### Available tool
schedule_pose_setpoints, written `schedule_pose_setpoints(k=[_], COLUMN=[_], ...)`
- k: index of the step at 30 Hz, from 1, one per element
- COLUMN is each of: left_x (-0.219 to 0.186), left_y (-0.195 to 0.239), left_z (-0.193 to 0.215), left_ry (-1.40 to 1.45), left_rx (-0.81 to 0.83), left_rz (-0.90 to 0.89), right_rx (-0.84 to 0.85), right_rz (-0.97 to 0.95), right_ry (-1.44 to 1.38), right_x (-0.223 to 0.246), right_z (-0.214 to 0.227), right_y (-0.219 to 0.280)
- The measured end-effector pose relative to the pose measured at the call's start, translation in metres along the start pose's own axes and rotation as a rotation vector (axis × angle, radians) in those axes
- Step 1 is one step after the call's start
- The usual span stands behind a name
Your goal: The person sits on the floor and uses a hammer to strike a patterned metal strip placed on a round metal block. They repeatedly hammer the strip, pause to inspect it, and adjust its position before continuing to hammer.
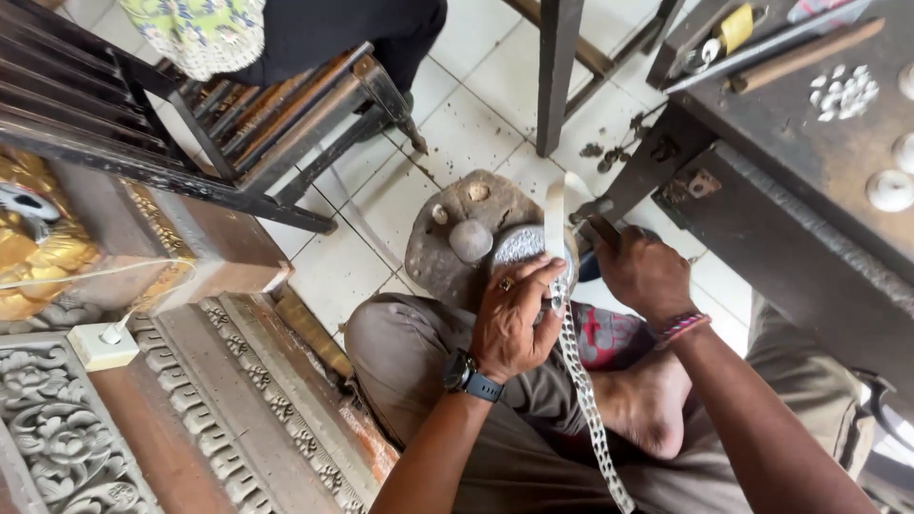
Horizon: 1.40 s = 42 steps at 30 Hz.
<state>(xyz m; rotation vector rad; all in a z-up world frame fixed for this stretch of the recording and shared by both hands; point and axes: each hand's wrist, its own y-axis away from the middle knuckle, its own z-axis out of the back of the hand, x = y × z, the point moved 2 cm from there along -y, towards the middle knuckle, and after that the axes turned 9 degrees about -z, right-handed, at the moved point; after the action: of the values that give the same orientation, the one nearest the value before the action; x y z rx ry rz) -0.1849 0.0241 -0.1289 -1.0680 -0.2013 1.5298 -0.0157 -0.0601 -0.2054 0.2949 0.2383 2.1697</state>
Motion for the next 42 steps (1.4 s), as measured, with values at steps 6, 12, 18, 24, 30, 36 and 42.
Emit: schedule_pose_setpoints(k=[6,12,18,24,30,36,42], left_x=[0.006,0.005,0.001,0.008,0.015,0.014,0.013], left_y=[0.004,0.0,-0.003,-0.001,-0.007,-0.01,-0.016], left_z=[-0.005,-0.011,-0.005,0.017,0.03,0.024,0.016], left_ry=[-0.028,-0.072,-0.012,0.397,0.7,0.968,0.79], left_rx=[-0.018,-0.02,-0.068,-0.269,-0.408,-0.474,-0.418], left_rz=[-0.029,-0.05,-0.019,0.325,0.544,0.78,0.692], right_rx=[0.253,0.168,0.135,0.157,0.075,0.051,0.119], right_rz=[-0.431,-0.201,-0.271,-0.269,-0.189,-0.118,-0.108], right_ry=[-0.765,-1.289,-1.508,-1.277,-1.228,-1.277,-1.29], right_x=[-0.021,0.04,0.05,0.028,0.028,0.027,0.015], right_z=[-0.003,0.06,0.047,0.031,0.059,0.049,-0.015], right_y=[0.076,0.111,0.098,0.081,0.072,0.081,0.072])
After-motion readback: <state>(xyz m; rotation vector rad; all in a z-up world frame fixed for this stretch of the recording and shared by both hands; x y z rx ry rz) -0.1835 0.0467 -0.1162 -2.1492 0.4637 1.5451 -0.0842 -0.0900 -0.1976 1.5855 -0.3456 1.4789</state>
